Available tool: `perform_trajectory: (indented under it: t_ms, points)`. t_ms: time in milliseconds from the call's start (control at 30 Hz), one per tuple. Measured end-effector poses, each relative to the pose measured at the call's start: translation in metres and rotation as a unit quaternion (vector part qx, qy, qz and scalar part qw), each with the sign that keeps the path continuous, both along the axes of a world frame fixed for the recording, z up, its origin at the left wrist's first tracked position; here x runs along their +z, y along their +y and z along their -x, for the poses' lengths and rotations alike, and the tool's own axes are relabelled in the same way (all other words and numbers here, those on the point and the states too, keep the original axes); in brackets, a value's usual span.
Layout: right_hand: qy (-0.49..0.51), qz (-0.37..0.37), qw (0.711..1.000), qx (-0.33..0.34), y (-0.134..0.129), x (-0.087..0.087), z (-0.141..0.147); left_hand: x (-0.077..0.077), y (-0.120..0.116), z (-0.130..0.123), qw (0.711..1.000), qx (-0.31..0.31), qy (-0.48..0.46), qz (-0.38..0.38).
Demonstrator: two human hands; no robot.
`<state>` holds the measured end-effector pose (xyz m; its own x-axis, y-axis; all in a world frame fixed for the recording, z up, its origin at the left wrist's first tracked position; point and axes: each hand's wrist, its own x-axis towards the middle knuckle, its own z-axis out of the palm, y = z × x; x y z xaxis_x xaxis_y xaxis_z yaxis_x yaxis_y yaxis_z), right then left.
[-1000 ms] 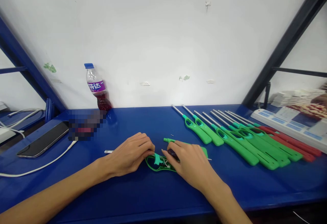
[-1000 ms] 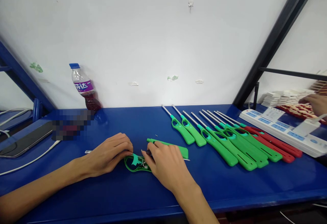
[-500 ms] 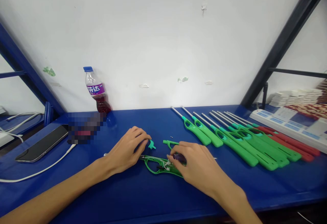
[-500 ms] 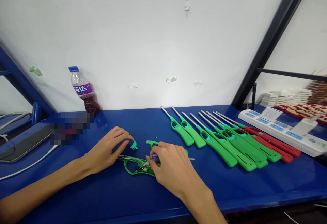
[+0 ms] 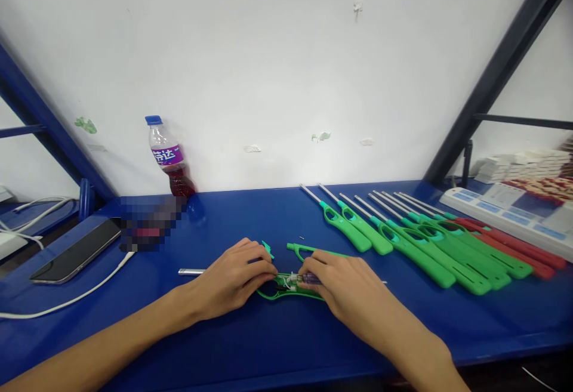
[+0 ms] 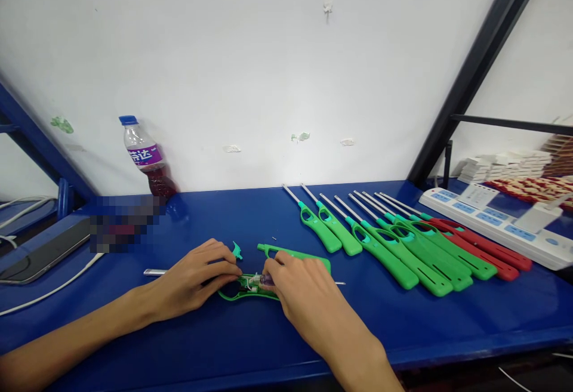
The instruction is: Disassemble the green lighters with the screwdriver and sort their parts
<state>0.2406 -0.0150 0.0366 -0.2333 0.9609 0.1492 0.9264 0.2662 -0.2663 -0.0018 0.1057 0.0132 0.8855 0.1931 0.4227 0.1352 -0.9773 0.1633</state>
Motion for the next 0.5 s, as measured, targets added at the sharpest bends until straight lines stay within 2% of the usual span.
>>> perform_trajectory:
  t_ms: [200,500]
  points:
    - [-0.025,-0.01,1.0,-0.005,-0.005,0.006,-0.003,0.0,-0.002,-0.003,1.0,-0.004,-0.015,-0.003]
    - [-0.067,-0.065,0.996,0.014,-0.005,-0.002,-0.018,-0.003,-0.003,-0.006,0.999,-0.005,-0.035,-0.011]
